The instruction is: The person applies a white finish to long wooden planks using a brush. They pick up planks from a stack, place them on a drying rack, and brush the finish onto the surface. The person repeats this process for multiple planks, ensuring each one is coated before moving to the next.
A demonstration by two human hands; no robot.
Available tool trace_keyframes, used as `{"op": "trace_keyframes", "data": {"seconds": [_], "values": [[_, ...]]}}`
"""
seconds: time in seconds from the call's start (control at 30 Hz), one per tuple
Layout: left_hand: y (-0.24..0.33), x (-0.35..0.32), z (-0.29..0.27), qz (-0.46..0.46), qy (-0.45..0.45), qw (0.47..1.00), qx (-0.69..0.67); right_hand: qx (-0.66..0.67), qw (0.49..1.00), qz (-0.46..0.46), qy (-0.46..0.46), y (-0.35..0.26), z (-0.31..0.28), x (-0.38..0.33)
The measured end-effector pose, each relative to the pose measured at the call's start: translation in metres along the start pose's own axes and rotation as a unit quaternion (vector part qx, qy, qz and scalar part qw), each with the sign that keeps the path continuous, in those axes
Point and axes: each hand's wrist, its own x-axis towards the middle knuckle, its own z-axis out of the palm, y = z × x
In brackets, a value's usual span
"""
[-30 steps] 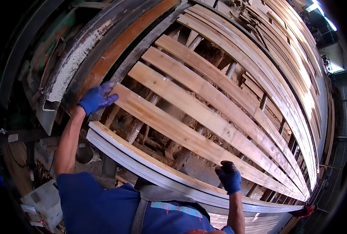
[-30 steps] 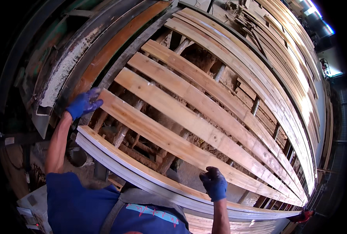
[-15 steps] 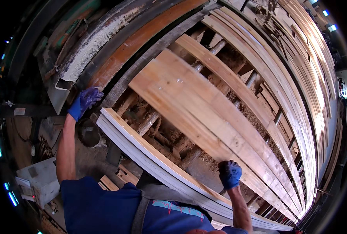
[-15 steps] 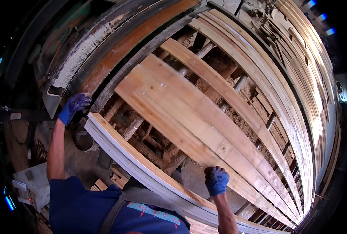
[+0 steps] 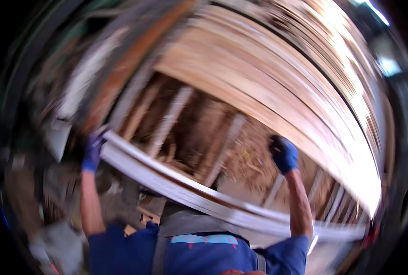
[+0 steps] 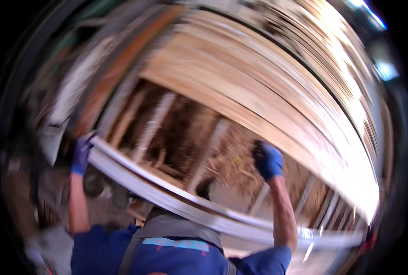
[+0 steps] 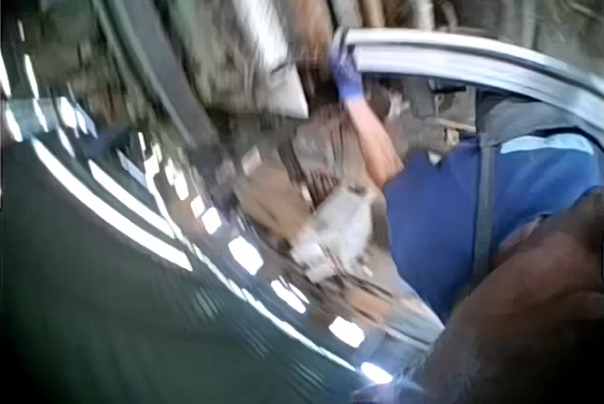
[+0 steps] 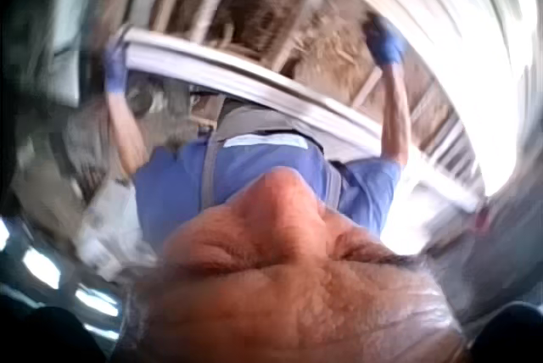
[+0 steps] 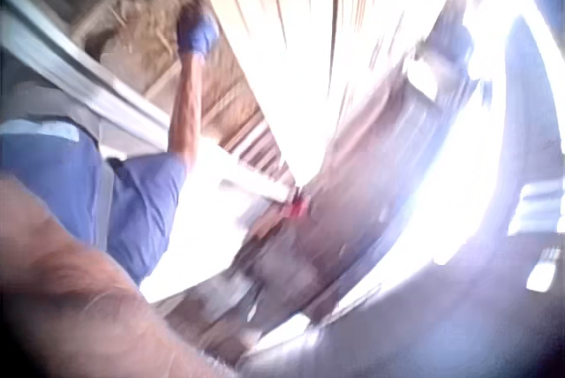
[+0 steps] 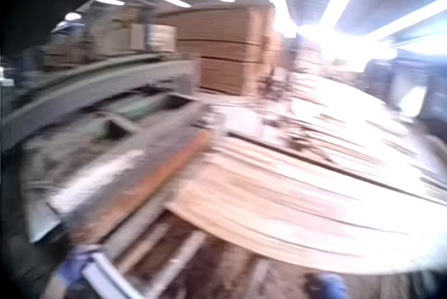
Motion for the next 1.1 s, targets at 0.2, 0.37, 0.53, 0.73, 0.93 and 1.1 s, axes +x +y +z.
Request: {"op": "trace_keyframes", "data": {"seconds": [0.2, 0.37, 0.53, 0.73, 0.93, 1.1], "values": [[-0.062, -0.036, -0.015, -0.150, -0.018, 0.898, -0.412, 0.402, 0.845, 0.166, -0.312, -0.081, -0.080, -0.126], [-0.040, 0.052, -0.001, -0.168, 0.025, 0.911, -0.375, 0.432, 0.721, 0.288, -0.458, -0.085, -0.009, -0.232], [-0.012, 0.086, 0.021, -0.225, 0.083, 0.887, -0.395, 0.504, 0.696, 0.466, -0.210, -0.091, 0.021, -0.242], [-0.037, 0.098, 0.011, -0.256, 0.035, 0.869, -0.422, 0.718, 0.510, 0.458, 0.118, -0.076, 0.080, -0.230], [-0.039, 0.157, 0.027, -0.207, -0.040, 0.858, -0.468, 0.799, 0.432, 0.358, 0.214, -0.046, 0.105, -0.186], [-0.060, 0.248, 0.047, -0.161, -0.035, 0.886, -0.435, 0.889, 0.351, 0.178, 0.236, 0.003, 0.160, -0.118]]}}
